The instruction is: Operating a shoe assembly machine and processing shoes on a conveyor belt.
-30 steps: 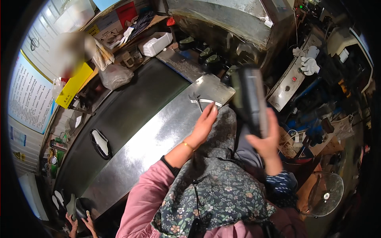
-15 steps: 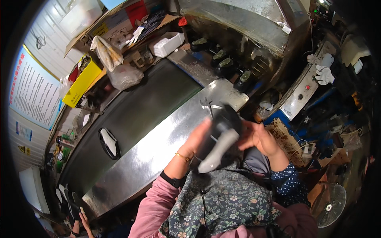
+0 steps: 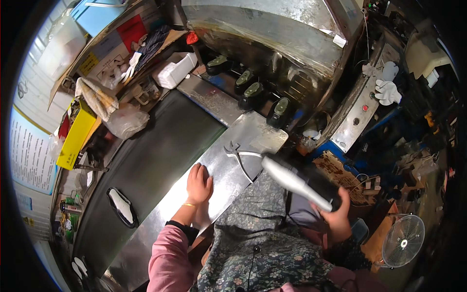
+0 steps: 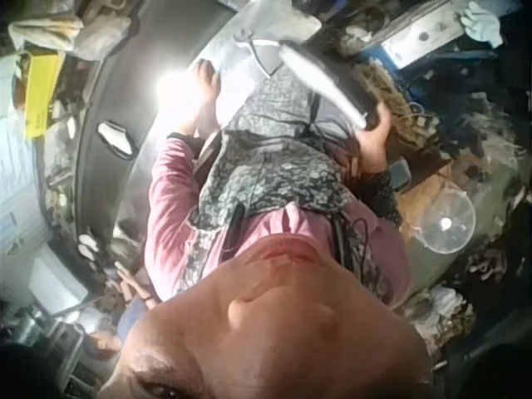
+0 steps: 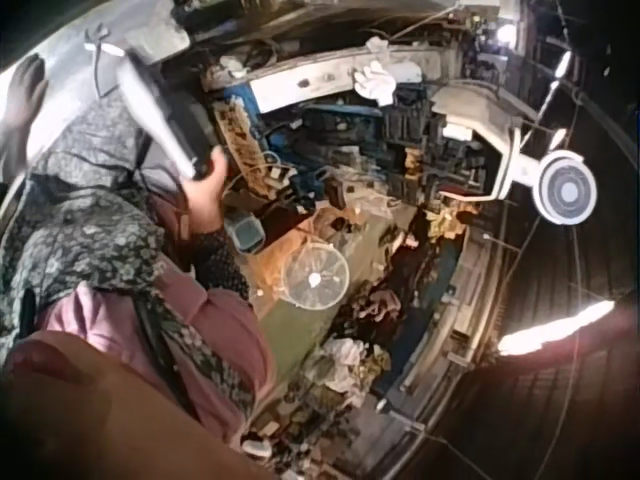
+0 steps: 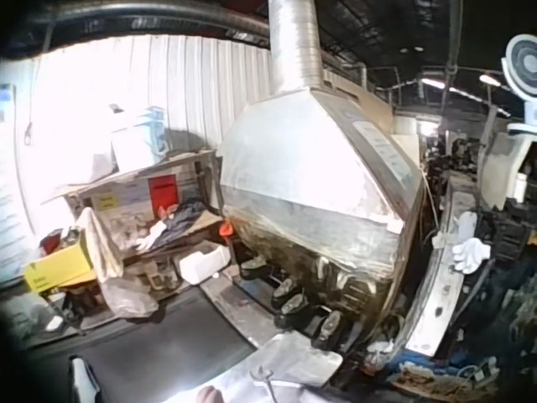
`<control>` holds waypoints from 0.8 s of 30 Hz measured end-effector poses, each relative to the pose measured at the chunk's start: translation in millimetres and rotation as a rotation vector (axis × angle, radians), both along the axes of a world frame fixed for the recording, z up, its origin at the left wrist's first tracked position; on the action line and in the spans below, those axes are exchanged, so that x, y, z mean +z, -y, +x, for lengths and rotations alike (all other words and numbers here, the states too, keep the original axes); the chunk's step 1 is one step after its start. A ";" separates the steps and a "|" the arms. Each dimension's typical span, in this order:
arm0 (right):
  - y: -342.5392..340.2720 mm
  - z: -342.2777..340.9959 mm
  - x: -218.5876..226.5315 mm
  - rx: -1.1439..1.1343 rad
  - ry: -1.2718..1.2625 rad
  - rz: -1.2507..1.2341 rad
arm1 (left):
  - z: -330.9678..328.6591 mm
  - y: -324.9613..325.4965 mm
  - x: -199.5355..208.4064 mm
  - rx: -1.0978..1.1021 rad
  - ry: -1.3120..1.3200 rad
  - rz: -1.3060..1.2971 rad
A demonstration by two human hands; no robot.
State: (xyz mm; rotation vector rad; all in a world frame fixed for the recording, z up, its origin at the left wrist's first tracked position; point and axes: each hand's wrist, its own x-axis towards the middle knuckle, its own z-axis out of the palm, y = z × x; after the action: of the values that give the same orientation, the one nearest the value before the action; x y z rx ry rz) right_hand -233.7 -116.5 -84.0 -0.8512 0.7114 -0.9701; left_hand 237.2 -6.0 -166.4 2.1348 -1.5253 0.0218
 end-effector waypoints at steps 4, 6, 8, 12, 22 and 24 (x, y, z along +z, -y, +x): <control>138.0 45.6 25.5 -0.220 0.407 0.406 | -5.2 -5.0 -5.1 -0.002 0.112 0.020; 204.9 59.3 15.6 -0.349 0.302 0.301 | -6.4 -2.3 -3.3 0.012 0.101 0.045; 262.2 78.1 2.0 -0.327 0.120 0.173 | -4.7 0.7 -5.1 0.001 0.117 0.059; 360.8 161.3 -39.6 -0.560 -0.082 0.021 | -1.6 -0.6 1.4 0.036 0.066 0.129; 490.3 260.9 -186.0 -0.094 -1.273 -0.364 | 15.6 -0.8 12.1 0.018 0.046 0.093; 451.6 267.8 -184.8 -0.033 -1.222 -0.222 | 19.8 -15.8 10.9 0.059 0.008 0.148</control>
State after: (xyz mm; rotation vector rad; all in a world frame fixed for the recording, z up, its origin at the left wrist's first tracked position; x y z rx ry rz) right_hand 34.1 -568.2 -268.8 -1.6448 1.6619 -0.4686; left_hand 257.0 9.8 -155.5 2.2973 -1.5106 -0.0644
